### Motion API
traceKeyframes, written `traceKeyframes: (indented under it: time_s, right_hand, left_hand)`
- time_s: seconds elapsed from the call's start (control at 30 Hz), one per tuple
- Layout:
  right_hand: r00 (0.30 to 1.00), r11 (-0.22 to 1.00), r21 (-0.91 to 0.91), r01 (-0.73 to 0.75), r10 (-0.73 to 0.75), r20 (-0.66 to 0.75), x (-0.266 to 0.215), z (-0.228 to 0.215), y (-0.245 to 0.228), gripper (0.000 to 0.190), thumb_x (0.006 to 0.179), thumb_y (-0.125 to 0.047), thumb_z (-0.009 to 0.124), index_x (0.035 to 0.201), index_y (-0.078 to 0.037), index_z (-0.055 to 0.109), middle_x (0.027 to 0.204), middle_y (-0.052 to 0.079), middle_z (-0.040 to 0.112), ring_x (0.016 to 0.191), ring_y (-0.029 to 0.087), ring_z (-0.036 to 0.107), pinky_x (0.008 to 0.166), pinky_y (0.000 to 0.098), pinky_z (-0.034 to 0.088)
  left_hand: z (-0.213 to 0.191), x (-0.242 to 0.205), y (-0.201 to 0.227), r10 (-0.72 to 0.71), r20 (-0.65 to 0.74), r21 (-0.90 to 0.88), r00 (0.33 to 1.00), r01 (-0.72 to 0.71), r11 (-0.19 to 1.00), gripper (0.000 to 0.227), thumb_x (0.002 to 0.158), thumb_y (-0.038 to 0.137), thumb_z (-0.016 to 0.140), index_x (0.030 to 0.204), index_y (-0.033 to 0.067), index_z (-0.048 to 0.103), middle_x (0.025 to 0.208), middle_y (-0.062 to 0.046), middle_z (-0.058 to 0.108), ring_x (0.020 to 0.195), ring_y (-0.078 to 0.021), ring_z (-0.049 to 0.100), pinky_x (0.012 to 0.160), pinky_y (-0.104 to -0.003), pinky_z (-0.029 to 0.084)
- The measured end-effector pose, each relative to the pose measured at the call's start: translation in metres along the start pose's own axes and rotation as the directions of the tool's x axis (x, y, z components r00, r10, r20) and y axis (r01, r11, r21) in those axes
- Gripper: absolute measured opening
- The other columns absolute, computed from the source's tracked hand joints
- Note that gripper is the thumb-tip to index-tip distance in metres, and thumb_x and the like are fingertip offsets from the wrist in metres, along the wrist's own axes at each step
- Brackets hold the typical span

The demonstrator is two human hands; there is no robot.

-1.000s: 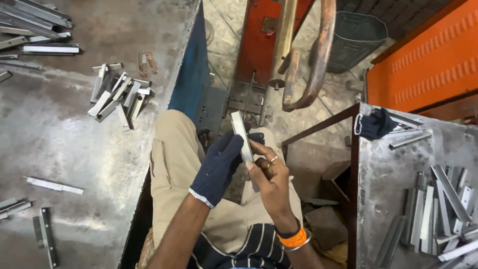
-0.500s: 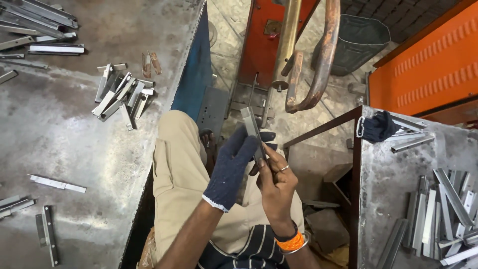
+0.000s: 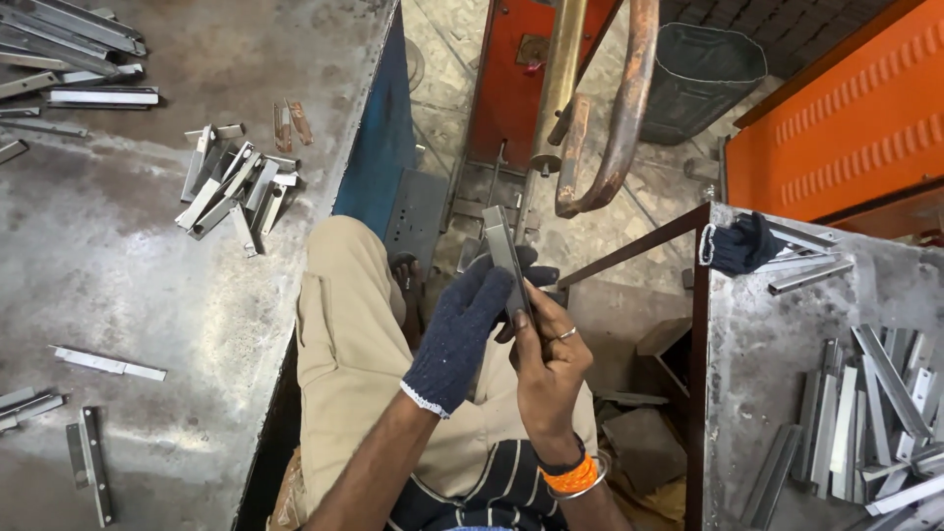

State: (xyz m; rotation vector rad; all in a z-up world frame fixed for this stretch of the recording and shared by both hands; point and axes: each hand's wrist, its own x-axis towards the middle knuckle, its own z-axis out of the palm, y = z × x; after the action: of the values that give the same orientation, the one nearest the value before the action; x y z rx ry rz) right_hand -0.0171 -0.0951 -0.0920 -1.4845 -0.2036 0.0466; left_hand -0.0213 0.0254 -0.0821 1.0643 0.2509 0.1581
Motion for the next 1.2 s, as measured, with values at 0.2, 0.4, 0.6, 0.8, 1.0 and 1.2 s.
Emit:
traceKeyframes:
  time_s: [0.2, 0.4, 0.6, 0.8, 1.0, 1.2]
  right_hand:
    - [0.998, 0.999, 0.025, -0.046, 0.045, 0.033, 0.000, 0.000, -0.007, 0.039, 0.100, 0.005, 0.060, 0.140, 0.003, 0.062, 0.093, 0.002, 0.071, 0.062, -0.001, 0.047, 0.051, 0.0184, 0.034]
    - [0.985, 0.989, 0.064, -0.131, 0.123, 0.119, 0.002, 0.001, -0.020, 0.055, 0.090, 0.011, 0.055, 0.144, 0.003, 0.058, 0.099, 0.003, 0.071, 0.059, 0.000, 0.045, 0.051, 0.0193, 0.036]
    - [0.984, 0.985, 0.100, -0.141, 0.128, 0.127, 0.004, 0.000, -0.020, 0.046, 0.096, 0.005, 0.058, 0.142, 0.003, 0.059, 0.104, 0.004, 0.073, 0.060, 0.000, 0.047, 0.051, 0.0193, 0.038]
    - [0.990, 0.990, -0.003, -0.138, 0.138, 0.013, 0.004, 0.002, -0.017, 0.036, 0.099, 0.000, 0.063, 0.134, 0.002, 0.066, 0.096, 0.002, 0.074, 0.058, -0.002, 0.047, 0.048, 0.0182, 0.035]
    - [0.993, 0.999, 0.002, -0.043, 0.043, -0.109, -0.007, -0.014, -0.027, 0.036, 0.097, 0.002, 0.064, 0.134, 0.003, 0.066, 0.083, 0.003, 0.072, 0.056, -0.002, 0.046, 0.046, 0.0179, 0.031]
    - [0.979, 0.995, -0.098, -0.006, -0.014, -0.204, 0.012, -0.014, -0.078, 0.033, 0.100, 0.002, 0.062, 0.132, 0.003, 0.068, 0.084, 0.002, 0.070, 0.053, -0.002, 0.044, 0.044, 0.0179, 0.030]
  left_hand:
    - [0.001, -0.003, 0.005, -0.030, 0.018, -0.044, 0.999, 0.030, 0.999, 0.033, 0.107, 0.027, 0.056, 0.123, 0.0012, 0.069, 0.086, 0.001, 0.062, 0.073, -0.0058, 0.050, 0.060, -0.023, 0.042]
    - [-0.012, 0.004, -0.023, -0.026, -0.097, -0.059, 0.995, 0.020, 0.998, 0.032, 0.108, 0.029, 0.061, 0.117, -0.0020, 0.067, 0.097, 0.001, 0.065, 0.085, -0.0071, 0.057, 0.070, -0.026, 0.049]
    - [-0.008, 0.002, -0.017, -0.077, -0.085, -0.079, 0.993, 0.070, 0.994, 0.041, 0.104, 0.036, 0.055, 0.128, 0.0057, 0.069, 0.111, -0.002, 0.073, 0.095, -0.0091, 0.066, 0.079, -0.026, 0.055]
    - [0.003, -0.002, -0.003, -0.059, -0.067, -0.083, 0.996, 0.054, 0.995, 0.040, 0.105, 0.033, 0.054, 0.129, 0.0038, 0.067, 0.111, -0.002, 0.072, 0.097, -0.0089, 0.067, 0.081, -0.027, 0.056]
    - [0.026, -0.006, -0.011, 0.000, -0.019, -0.016, 1.000, -0.001, 1.000, 0.038, 0.108, 0.025, 0.054, 0.133, 0.0004, 0.068, 0.103, -0.002, 0.071, 0.088, -0.0068, 0.061, 0.070, -0.024, 0.049]
    - [0.065, 0.008, 0.039, -0.027, 0.190, -0.097, 0.981, 0.046, 0.994, 0.039, 0.110, 0.027, 0.048, 0.134, 0.0011, 0.064, 0.111, -0.006, 0.075, 0.089, -0.0063, 0.064, 0.068, -0.021, 0.048]
